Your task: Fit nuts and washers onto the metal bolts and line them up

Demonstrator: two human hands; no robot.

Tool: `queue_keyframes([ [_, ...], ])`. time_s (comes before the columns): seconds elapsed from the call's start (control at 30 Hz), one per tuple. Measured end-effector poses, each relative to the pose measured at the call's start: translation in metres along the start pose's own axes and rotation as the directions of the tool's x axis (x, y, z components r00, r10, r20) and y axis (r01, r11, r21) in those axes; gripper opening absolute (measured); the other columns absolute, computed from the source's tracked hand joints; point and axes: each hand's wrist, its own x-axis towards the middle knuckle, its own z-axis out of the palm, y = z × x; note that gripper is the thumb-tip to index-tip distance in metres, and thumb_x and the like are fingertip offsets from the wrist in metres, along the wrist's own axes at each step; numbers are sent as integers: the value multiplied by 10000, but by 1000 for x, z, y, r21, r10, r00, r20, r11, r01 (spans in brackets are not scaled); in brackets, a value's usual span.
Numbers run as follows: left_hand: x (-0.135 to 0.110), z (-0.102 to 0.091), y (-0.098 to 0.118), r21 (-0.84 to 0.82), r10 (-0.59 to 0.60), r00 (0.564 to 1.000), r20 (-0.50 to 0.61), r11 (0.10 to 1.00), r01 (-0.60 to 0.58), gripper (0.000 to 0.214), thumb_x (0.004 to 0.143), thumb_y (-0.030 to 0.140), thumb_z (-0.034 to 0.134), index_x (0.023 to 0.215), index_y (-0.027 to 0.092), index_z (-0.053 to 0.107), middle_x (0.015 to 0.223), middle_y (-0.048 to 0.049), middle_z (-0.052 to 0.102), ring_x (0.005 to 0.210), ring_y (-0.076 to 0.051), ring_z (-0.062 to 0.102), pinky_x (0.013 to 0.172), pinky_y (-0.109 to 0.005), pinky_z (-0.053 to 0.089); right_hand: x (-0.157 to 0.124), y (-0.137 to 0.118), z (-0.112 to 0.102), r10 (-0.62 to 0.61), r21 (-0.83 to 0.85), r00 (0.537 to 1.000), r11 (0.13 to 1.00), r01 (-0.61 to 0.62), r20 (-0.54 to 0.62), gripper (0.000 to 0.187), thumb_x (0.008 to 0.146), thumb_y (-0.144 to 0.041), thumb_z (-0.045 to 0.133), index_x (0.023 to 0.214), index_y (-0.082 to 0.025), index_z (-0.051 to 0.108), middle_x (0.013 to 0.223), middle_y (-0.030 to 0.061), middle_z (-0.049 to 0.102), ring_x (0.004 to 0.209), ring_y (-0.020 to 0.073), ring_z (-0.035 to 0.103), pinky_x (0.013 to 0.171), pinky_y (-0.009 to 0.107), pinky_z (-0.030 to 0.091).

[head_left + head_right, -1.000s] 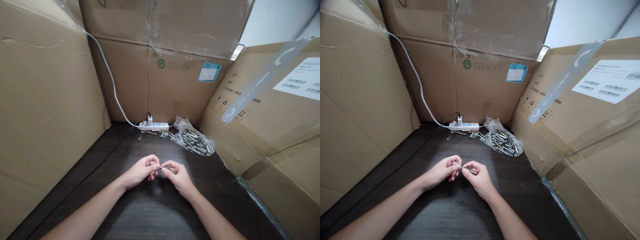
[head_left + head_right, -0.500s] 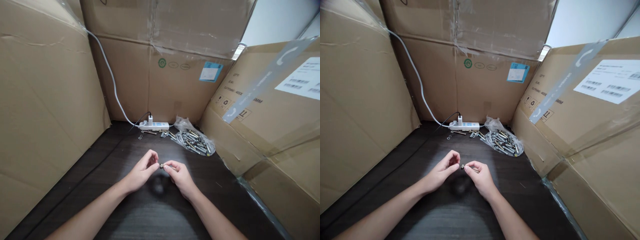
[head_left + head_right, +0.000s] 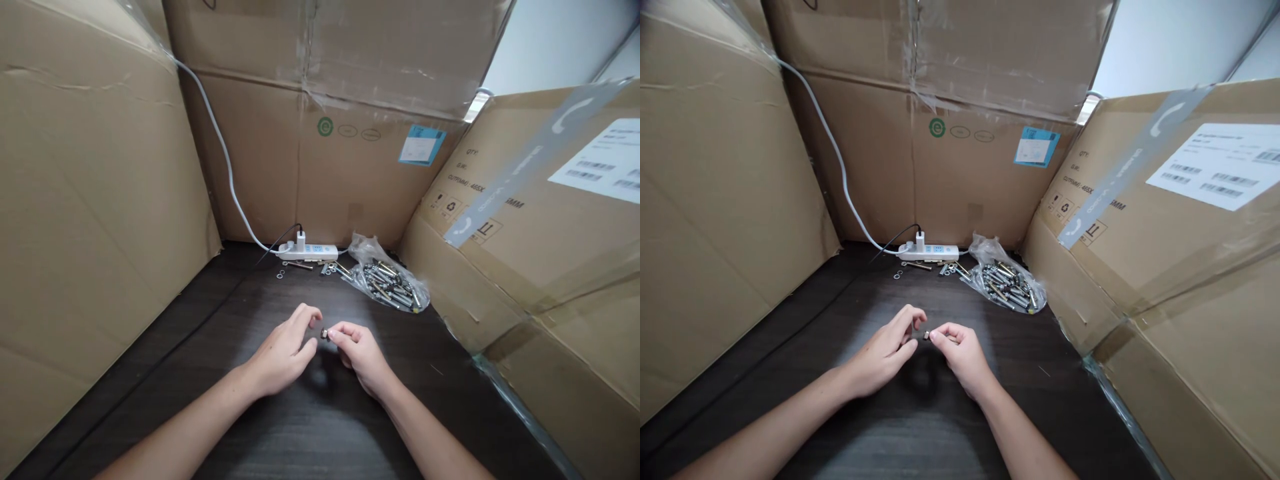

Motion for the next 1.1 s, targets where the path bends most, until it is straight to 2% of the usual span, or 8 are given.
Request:
queue_keyframes([
  [0.13, 2, 4, -3, 10, -8, 998, 55, 1000, 8, 194, 913, 271, 322, 791, 200, 454, 782, 9, 489, 712, -136, 464, 663, -254, 373, 0, 0, 0, -9, -5, 1000, 1000, 9, 29, 340, 753, -470, 645, 717, -137, 590, 473, -84, 330, 411, 34, 227, 390, 192, 146],
  [0.2, 0, 5, -3, -12, 31, 998, 55, 999, -30, 105, 860, 192, 374, 900, 207, 470, 860, 1, 498, 737, -135, 468, 678, -254, 382, 0, 0, 0, 17, 25, 999, 1000, -18, 32, 338, 752, -473, 643, 727, -141, 585, 455, -95, 301, 396, 32, 199, 381, 193, 127],
  [0.3, -1, 5, -1, -20, 64, 998, -17, 998, -64, 330, 775, 121, 428, 1092, 213, 419, 1011, -31, 476, 801, -143, 473, 737, -274, 401, 1, 0, 0, 52, 74, 998, 996, -54, 28, 337, 748, -475, 646, 741, -145, 584, 437, -111, 253, 380, 29, 153, 373, 197, 99],
  [0.4, 0, 3, -1, 22, 19, 999, -38, 1000, -18, 120, 859, 225, 402, 961, 200, 459, 922, -25, 495, 787, -153, 473, 728, -283, 399, 0, -1, -1, 47, 71, 998, 996, -50, 33, 337, 750, -470, 646, 734, -138, 592, 435, -109, 261, 380, 27, 157, 373, 198, 97],
  [0.5, 2, 2, -2, 48, 20, 999, 33, 999, -21, 172, 908, 298, 359, 822, 198, 469, 823, -8, 497, 748, -147, 471, 693, -268, 391, 0, -1, 0, 44, 64, 998, 997, -46, 37, 347, 755, -475, 637, 721, -133, 592, 426, -108, 265, 377, 27, 164, 370, 199, 102],
  [0.7, 0, 2, 0, 4, 116, 993, -26, 993, -116, 277, 828, 144, 417, 1097, 206, 439, 1033, -49, 485, 877, -155, 484, 791, -276, 406, 1, 0, 1, 75, 120, 997, 990, -77, 16, 382, 758, -508, 603, 648, -153, 513, 412, -127, 200, 364, 24, 128, 365, 200, 82],
  [0.87, 2, 3, 0, 91, 56, 998, 42, 994, -59, 185, 907, 319, 381, 822, 194, 487, 821, -16, 522, 773, -162, 476, 721, -288, 390, 2, 1, 2, 81, 108, 996, 991, -84, 27, 394, 751, -513, 602, 614, -172, 460, 403, -128, 210, 349, 19, 129, 352, 194, 81],
  [1.1, 0, 3, 0, 43, 87, 996, -13, 995, -86, 253, 819, 152, 430, 1065, 207, 447, 997, -40, 501, 837, -160, 483, 758, -292, 397, 2, -2, 3, 67, 120, 998, 991, -66, -10, 343, 750, -490, 618, 822, -161, 559, 421, -130, 275, 326, 19, 154, 328, 171, 101],
])
